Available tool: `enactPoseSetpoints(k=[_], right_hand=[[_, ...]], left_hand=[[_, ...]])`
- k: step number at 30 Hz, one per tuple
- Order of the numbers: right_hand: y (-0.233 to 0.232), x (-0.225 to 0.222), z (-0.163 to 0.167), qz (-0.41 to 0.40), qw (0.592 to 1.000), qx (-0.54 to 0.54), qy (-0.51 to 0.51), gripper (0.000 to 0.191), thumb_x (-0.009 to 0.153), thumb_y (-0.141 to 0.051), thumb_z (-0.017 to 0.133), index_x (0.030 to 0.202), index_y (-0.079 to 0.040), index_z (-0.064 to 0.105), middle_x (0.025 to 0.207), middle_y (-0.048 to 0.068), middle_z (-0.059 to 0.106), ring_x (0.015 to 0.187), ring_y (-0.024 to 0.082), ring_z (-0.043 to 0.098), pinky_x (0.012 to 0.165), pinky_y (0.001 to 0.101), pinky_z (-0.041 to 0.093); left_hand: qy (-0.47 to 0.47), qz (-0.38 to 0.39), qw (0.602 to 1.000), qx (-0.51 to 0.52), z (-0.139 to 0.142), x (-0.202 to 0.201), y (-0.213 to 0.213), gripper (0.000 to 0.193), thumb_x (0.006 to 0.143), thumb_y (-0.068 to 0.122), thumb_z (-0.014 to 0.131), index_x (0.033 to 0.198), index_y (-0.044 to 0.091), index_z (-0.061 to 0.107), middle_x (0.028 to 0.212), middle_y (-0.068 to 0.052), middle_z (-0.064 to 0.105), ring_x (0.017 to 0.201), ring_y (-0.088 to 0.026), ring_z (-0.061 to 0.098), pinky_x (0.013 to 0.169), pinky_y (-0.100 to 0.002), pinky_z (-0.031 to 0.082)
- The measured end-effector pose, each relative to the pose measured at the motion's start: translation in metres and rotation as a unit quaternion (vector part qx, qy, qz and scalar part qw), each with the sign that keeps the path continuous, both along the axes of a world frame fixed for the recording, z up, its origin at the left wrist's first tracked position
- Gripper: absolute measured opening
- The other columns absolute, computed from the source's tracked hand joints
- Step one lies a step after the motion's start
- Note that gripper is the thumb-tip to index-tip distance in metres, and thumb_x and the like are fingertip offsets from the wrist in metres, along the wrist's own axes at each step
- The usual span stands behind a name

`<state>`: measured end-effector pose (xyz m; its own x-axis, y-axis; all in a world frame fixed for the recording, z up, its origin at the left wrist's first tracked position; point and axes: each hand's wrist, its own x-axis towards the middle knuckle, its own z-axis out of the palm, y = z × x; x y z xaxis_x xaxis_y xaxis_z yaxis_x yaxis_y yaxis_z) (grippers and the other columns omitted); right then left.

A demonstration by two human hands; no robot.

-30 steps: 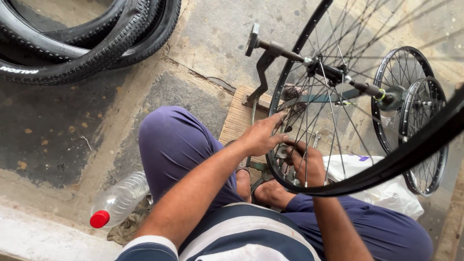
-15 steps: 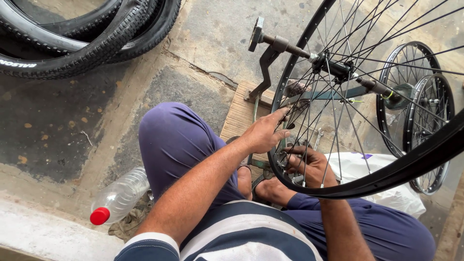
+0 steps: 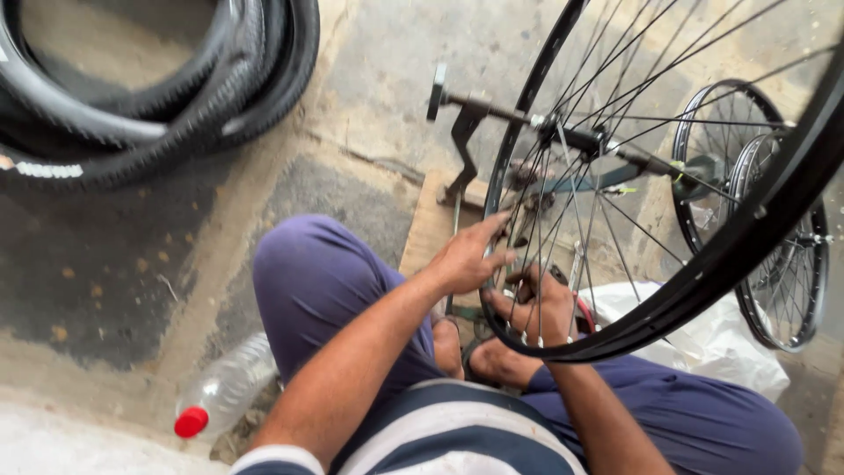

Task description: The person sits on the floor and uses a spoke wrench to tighten the spokes on a bicycle wheel mounted on a truing stand. They rotate the wheel periodically to access different spokes and continue adjusting them throughout the clip.

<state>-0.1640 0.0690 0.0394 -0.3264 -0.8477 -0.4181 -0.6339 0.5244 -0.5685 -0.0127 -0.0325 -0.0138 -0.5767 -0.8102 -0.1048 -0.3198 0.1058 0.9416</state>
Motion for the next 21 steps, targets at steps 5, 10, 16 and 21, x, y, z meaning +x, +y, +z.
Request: enactPoseSetpoints(k=[5,10,16,21], right_hand=[[0.014,-0.031,0.018,-0.006,0.825,-0.041,-0.563,0.05,0.077,-0.028,0.087,0.115,-0.001,0.067,0.107,0.013,0.071,0.093,0.019,0.068,0.079,0.0311,0.056],[0.026,-0.036,-0.011,-0.086,0.569,-0.1,-0.812,0.045,0.085,-0.021,0.082,0.121,-0.005,0.063,0.114,0.01,0.07,0.108,0.024,0.067,0.087,0.0377,0.059],[0.028,-0.038,-0.016,0.04,0.832,-0.098,-0.545,0.041,0.086,-0.021,0.086,0.114,0.002,0.067,0.103,0.016,0.074,0.092,0.022,0.07,0.079,0.0338,0.057],[-0.001,-0.052,-0.018,0.131,0.954,0.063,-0.262,0.042,0.077,-0.024,0.087,0.112,-0.007,0.072,0.101,0.004,0.078,0.095,0.015,0.074,0.083,0.0283,0.058]], left_hand=[[0.04,-0.058,0.985,0.156,0.031,0.012,0.001,0.079,0.088,0.041,0.073,0.151,0.005,0.043,0.129,-0.022,0.068,0.12,-0.032,0.067,0.102,-0.041,0.053],[0.189,-0.079,0.934,0.294,0.054,0.009,0.012,0.075,0.092,0.039,0.074,0.147,-0.005,0.047,0.131,-0.024,0.066,0.122,-0.028,0.064,0.103,-0.038,0.052],[0.042,-0.073,0.975,0.204,0.036,0.009,0.004,0.075,0.091,0.038,0.074,0.149,0.002,0.043,0.136,-0.021,0.065,0.127,-0.029,0.064,0.106,-0.04,0.051],[-0.058,-0.064,0.989,0.122,0.02,-0.005,-0.006,0.074,0.095,0.034,0.069,0.157,0.01,0.036,0.143,-0.018,0.06,0.131,-0.029,0.057,0.108,-0.04,0.045]])
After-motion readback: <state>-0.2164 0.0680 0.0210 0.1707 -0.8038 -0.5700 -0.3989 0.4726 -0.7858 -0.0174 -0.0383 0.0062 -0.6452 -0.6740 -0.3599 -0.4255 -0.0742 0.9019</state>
